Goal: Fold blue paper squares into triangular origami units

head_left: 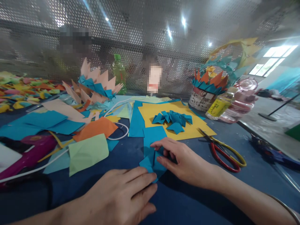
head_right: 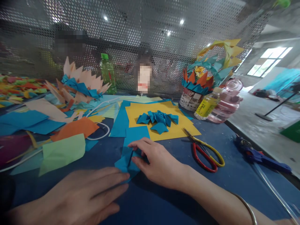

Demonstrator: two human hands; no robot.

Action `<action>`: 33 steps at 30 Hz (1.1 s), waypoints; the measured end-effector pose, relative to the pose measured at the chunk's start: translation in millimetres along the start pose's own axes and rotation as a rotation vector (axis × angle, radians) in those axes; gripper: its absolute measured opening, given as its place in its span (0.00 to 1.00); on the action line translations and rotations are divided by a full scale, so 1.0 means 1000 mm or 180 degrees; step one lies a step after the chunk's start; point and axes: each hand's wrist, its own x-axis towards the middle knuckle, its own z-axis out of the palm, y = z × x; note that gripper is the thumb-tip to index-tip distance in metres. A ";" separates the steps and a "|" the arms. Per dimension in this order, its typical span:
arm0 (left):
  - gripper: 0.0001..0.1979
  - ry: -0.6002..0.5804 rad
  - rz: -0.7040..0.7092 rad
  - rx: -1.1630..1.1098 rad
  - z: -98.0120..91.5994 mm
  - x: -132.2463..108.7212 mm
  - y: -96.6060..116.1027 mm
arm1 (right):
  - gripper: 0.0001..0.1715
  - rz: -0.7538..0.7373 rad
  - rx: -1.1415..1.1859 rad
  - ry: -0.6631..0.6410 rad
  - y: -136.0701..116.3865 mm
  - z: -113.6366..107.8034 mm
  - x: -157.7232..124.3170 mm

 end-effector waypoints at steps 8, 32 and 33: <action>0.23 0.0073 0.0074 0.0012 -0.001 0.003 -0.002 | 0.20 0.0070 0.0403 0.0053 0.002 0.001 0.002; 0.31 0.0106 -0.0192 0.0406 -0.016 0.013 -0.012 | 0.28 -0.0569 0.0125 -0.0334 0.004 -0.006 0.000; 0.32 0.0085 -0.0187 0.0395 -0.016 0.013 -0.012 | 0.25 -0.0566 0.0116 -0.0342 0.004 -0.007 0.001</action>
